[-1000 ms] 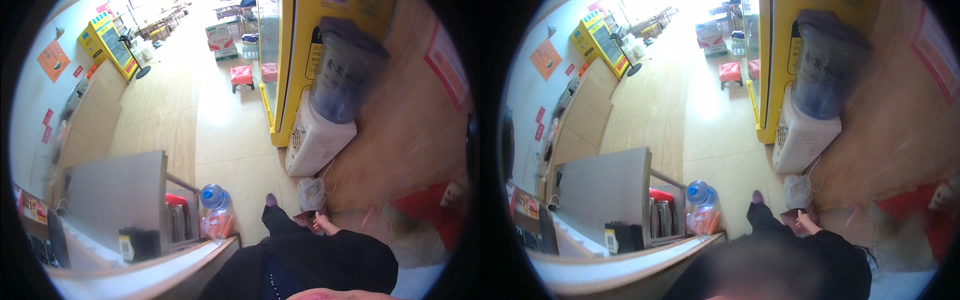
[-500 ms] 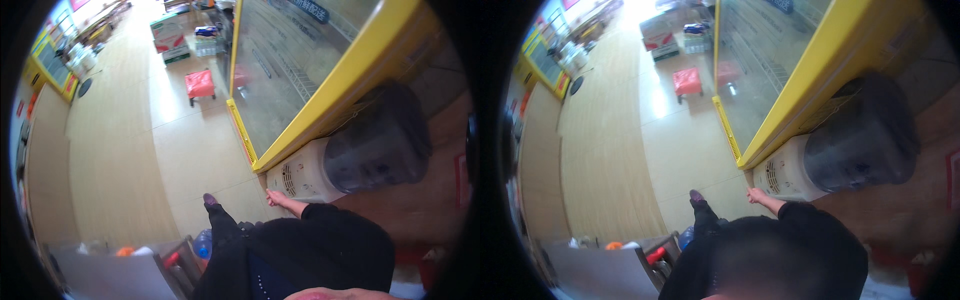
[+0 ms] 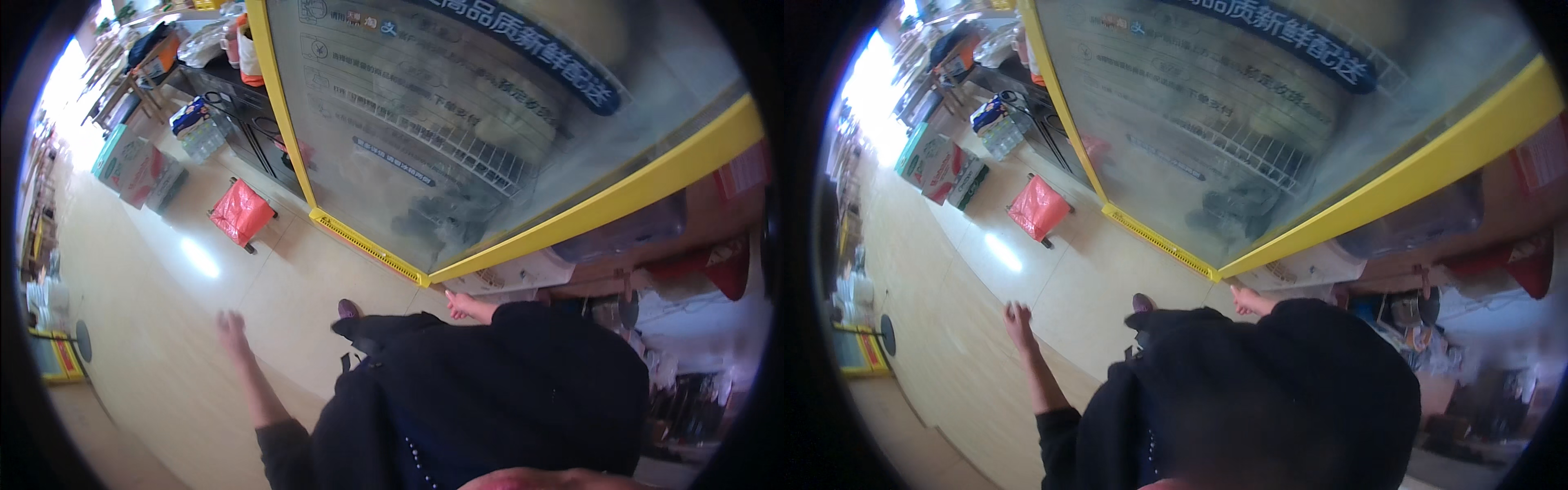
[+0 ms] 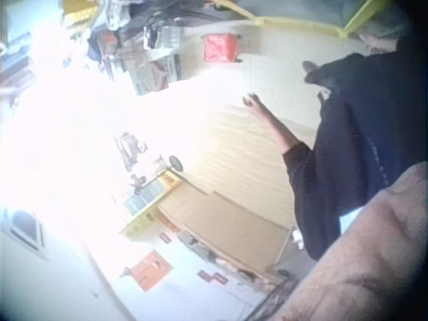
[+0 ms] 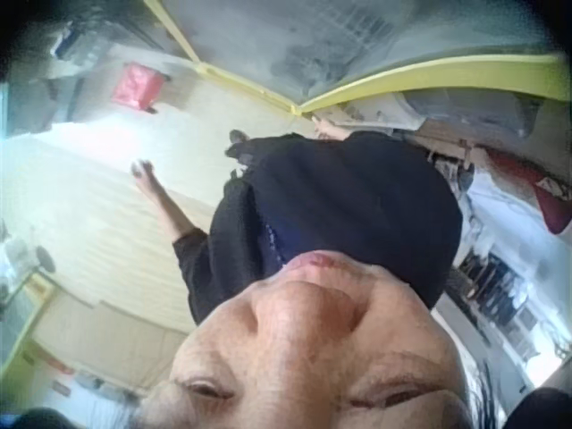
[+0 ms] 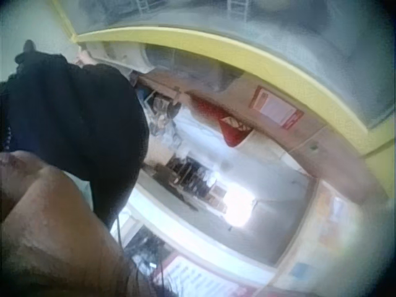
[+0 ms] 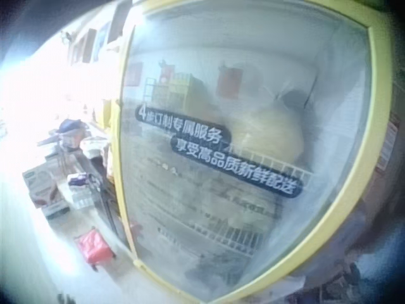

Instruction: The person assembles a noodle salad by layering noodles, shredded cucumber, shredded carrots, and bean sprouts into a clear plastic container. They then place the container into a white plastic bag, add a receipt and chopsticks, and tie the bag closed.

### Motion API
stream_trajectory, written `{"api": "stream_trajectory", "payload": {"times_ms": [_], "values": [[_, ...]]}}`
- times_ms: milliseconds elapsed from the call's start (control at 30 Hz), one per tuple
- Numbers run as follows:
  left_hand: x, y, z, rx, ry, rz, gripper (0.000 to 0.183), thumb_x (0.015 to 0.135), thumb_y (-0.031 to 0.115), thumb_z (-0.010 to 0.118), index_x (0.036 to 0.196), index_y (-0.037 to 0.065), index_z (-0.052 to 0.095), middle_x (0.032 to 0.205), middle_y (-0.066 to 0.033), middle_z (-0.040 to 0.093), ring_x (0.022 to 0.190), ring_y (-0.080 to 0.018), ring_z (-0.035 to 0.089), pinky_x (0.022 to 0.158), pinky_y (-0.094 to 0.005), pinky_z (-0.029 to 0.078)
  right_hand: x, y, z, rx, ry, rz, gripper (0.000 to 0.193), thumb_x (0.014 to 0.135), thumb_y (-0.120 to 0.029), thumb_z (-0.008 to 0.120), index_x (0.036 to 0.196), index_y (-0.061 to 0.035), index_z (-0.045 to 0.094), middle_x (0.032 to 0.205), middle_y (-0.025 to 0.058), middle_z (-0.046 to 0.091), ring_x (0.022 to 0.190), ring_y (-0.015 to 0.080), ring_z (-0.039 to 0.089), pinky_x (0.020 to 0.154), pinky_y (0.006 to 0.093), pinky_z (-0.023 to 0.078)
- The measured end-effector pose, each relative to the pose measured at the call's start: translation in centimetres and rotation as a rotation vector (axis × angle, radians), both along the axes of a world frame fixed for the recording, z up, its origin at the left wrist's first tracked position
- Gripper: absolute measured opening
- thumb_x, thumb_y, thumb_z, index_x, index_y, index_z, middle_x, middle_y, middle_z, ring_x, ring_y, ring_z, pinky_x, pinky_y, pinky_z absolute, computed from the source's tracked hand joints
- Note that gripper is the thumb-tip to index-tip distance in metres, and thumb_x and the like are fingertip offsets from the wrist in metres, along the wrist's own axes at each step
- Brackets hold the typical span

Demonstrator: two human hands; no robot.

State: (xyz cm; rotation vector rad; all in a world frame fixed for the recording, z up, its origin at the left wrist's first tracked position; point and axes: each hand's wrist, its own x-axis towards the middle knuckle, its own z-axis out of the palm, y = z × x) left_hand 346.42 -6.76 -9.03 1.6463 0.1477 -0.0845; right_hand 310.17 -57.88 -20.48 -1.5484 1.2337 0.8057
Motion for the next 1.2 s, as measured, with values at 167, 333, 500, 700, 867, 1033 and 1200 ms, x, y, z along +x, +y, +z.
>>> {"api": "stream_trajectory", "payload": {"times_ms": [167, 333, 500, 700, 867, 1033, 1200], "values": [[15.7, -15.5, 12.3, -0.218, -0.144, -0.271, 0.053, 0.095, 0.027, 0.056, 0.134, -0.004, 0.038, 0.112, -0.0132, 0.059, 0.101, -0.0215, 0.058, 0.091, -0.0344, 0.047, 9.0, 2.7, -0.9, -0.057, -0.021, -0.191, 0.069, 0.092, -0.066, 0.029, 0.103, -0.0050, 0.059, 0.068, 0.0083, 0.065, 0.054, 0.0155, 0.061, 0.045, 0.0293, 0.046], [25.5, -27.6, 18.4, -0.383, -0.255, -0.538, 0.057, 0.098, 0.036, 0.048, 0.139, 0.002, 0.029, 0.132, -0.0149, 0.050, 0.124, -0.0228, 0.047, 0.103, -0.0378, 0.036, 15.3, 6.3, 2.2, -0.082, -0.297, -0.293, 0.066, 0.094, -0.062, 0.033, 0.102, -0.0021, 0.062, 0.066, 0.0078, 0.066, 0.054, 0.0161, 0.061, 0.051, 0.0289, 0.049], [30.7, -35.0, 24.2, -0.559, -0.248, -0.701, 0.065, 0.099, 0.046, 0.041, 0.142, 0.000, 0.023, 0.129, -0.0127, 0.050, 0.122, -0.0224, 0.046, 0.105, -0.0385, 0.033, 15.3, 11.9, 4.7, -0.259, -0.464, -0.752, 0.056, 0.096, -0.053, 0.042, 0.092, -0.0003, 0.062, 0.063, 0.0085, 0.063, 0.049, 0.0162, 0.058, 0.050, 0.0313, 0.048], [31.3, -36.5, 24.0, -0.604, -0.171, -0.828, 0.049, 0.098, 0.044, 0.047, 0.129, 0.006, 0.040, 0.100, -0.0044, 0.056, 0.092, -0.0156, 0.055, 0.084, -0.0304, 0.044, 4.7, 30.3, 2.5, -0.223, -0.209, -1.400, 0.052, 0.094, -0.049, 0.046, 0.104, 0.0008, 0.057, 0.069, 0.0125, 0.064, 0.057, 0.0254, 0.062, 0.049, 0.0379, 0.048], [33.0, -36.7, 23.6, -0.609, -0.246, -0.978, 0.057, 0.098, 0.052, 0.037, 0.128, 0.005, 0.044, 0.110, -0.0078, 0.059, 0.103, -0.0211, 0.056, 0.094, -0.0354, 0.042, 6.4, 51.1, 3.2, -0.224, 0.014, -1.649, 0.070, 0.094, -0.060, 0.035, 0.099, 0.0058, 0.058, 0.061, 0.0149, 0.062, 0.044, 0.0219, 0.056, 0.040, 0.0317, 0.042], [33.6, -38.1, 23.7, -0.634, -0.044, -1.118, 0.070, 0.098, 0.058, 0.020, 0.135, 0.003, 0.041, 0.129, -0.0112, 0.053, 0.118, -0.0260, 0.048, 0.105, -0.0383, 0.032, 10.7, 63.2, 5.7, -0.083, 0.094, -1.636, 0.070, 0.094, -0.060, 0.033, 0.103, 0.0037, 0.060, 0.066, 0.0148, 0.065, 0.049, 0.0219, 0.058, 0.046, 0.0316, 0.045], [32.8, -39.0, 23.6, -0.729, -0.098, -1.166, 0.077, 0.093, 0.067, 0.021, 0.138, 0.008, 0.040, 0.136, -0.0082, 0.047, 0.124, -0.0255, 0.045, 0.105, -0.0388, 0.031, 11.2, 67.8, 5.4, -0.111, 0.065, -1.721, 0.070, 0.094, -0.061, 0.034, 0.103, 0.0030, 0.062, 0.066, 0.0155, 0.065, 0.049, 0.0204, 0.059, 0.047, 0.0312, 0.046]]}}
